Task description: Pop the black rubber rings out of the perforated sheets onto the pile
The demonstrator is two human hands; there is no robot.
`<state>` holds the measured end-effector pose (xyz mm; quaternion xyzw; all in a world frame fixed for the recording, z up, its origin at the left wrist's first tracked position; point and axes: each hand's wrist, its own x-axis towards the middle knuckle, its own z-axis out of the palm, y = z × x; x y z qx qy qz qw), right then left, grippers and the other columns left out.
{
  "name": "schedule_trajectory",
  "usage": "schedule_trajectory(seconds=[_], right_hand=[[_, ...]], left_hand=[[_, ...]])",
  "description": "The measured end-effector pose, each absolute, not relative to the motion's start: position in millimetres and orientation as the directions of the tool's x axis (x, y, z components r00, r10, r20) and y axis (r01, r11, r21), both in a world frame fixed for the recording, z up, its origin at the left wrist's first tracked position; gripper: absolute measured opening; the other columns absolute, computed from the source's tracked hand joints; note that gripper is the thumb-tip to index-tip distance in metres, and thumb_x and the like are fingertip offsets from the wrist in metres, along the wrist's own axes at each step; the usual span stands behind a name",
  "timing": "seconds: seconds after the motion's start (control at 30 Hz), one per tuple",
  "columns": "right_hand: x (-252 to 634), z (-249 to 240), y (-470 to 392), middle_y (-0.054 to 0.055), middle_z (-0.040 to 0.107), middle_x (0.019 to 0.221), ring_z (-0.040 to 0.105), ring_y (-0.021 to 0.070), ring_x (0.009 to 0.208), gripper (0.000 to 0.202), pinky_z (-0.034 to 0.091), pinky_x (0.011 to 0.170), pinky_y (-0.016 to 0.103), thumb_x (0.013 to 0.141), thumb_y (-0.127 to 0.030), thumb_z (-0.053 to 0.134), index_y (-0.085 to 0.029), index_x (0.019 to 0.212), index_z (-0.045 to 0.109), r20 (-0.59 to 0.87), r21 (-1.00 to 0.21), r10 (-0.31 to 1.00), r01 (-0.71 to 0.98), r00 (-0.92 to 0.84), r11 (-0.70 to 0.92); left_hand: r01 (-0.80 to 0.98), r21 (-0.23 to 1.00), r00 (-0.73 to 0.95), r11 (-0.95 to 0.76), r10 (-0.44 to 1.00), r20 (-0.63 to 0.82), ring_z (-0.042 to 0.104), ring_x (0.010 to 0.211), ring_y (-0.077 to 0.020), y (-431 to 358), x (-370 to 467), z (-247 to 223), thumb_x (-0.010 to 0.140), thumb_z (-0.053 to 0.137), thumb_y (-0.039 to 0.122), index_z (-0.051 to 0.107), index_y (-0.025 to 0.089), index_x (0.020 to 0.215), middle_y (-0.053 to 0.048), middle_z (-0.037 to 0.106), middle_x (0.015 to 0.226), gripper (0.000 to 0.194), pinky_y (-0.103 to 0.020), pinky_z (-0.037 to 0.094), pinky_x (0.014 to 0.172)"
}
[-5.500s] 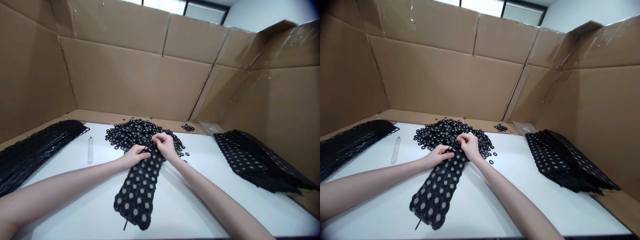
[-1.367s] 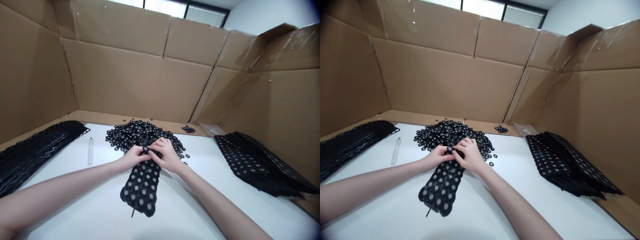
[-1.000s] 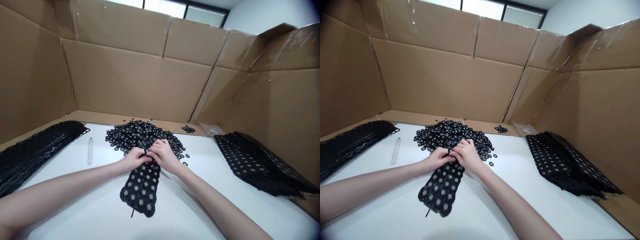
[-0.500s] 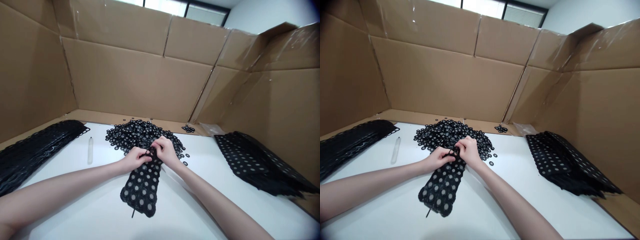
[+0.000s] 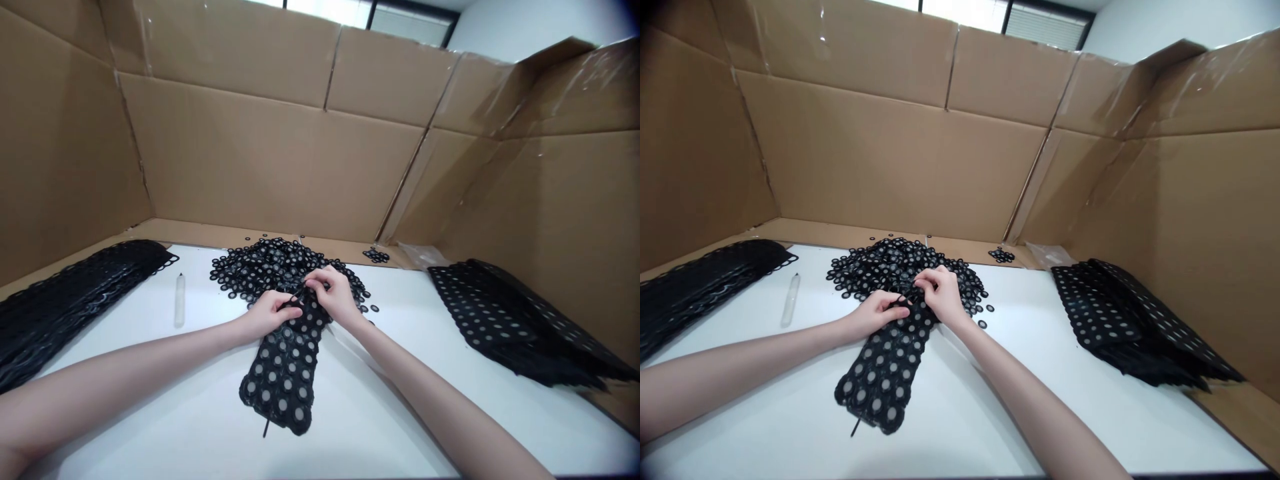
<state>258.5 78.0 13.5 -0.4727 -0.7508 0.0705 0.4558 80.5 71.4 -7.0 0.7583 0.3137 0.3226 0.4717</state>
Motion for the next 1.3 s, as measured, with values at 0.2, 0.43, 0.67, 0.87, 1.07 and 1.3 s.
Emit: schedule_trajectory(seconds=[0.2,0.43,0.67,0.87,1.07,1.3], right_hand=[[256.1,8.2,84.0,0.003,0.062,0.066,0.052,0.0179,0.067,0.015,0.045,0.065,0.032,0.076,-0.018,0.053,-0.022,0.068,0.065,0.617,-0.551,0.776,0.631,-0.131,0.545],[244.2,15.4,69.8,0.003,0.061,0.072,0.054,0.0167,0.071,0.016,0.043,0.071,0.034,0.079,-0.02,0.052,-0.022,0.07,0.065,0.635,-0.521,0.743,0.592,-0.213,0.615],[249.2,19.5,74.6,0.002,0.061,0.071,0.054,0.0171,0.072,0.018,0.039,0.075,0.036,0.08,-0.017,0.048,-0.021,0.072,0.063,0.65,-0.483,0.738,0.65,-0.182,0.586],[292.9,24.7,96.1,0.005,0.061,0.075,0.053,0.0186,0.071,0.022,0.04,0.068,0.033,0.087,-0.029,0.042,-0.019,0.081,0.06,0.699,-0.588,0.7,0.676,0.147,0.445],[278.9,-4.2,101.1,0.005,0.062,0.098,0.049,0.0223,0.093,0.026,0.037,0.082,0.041,0.087,-0.026,0.047,-0.028,0.108,0.062,0.626,-0.34,0.745,0.779,-0.231,0.527],[271.4,26.0,65.6,0.005,0.063,0.09,0.052,0.0186,0.088,0.025,0.038,0.081,0.037,0.09,-0.03,0.042,-0.023,0.097,0.066,0.706,-0.283,0.608,0.643,-0.363,0.712]], left_hand=[[0.103,0.953,0.601,-0.284,0.781,0.168,0.046,0.06,-0.0117,71.8,79.6,-6.0,0.074,0.059,0.039,0.06,0.011,0.07,0.001,0.053,0.061,0.028,-0.022,0.035,0.058],[0.023,0.986,0.692,-0.168,0.714,0.105,0.056,0.073,-0.0154,73.7,82.2,-1.7,0.06,0.075,0.031,0.063,0.013,0.077,-0.001,0.061,0.073,0.028,-0.026,0.042,0.071],[0.12,0.984,0.652,-0.134,0.758,0.024,0.05,0.062,-0.0123,68.0,82.6,-0.3,0.053,0.078,0.029,0.051,0.014,0.061,0.003,0.053,0.062,0.032,-0.025,0.039,0.062],[0.142,0.986,0.56,-0.088,0.828,-0.007,0.051,0.068,-0.0135,60.7,81.4,-0.5,0.052,0.079,0.034,0.045,0.016,0.065,0.003,0.052,0.066,0.04,-0.027,0.041,0.068],[0.117,0.988,0.553,-0.097,0.833,0.016,0.051,0.065,-0.0126,64.0,81.9,-3.4,0.053,0.078,0.037,0.044,0.016,0.065,0.003,0.05,0.064,0.042,-0.026,0.041,0.065],[0.061,0.998,0.425,0.007,0.905,-0.032,0.057,0.073,-0.0158,66.3,80.2,-4.9,0.051,0.08,0.038,0.055,0.015,0.074,0.0,0.061,0.074,0.041,-0.028,0.044,0.069]])
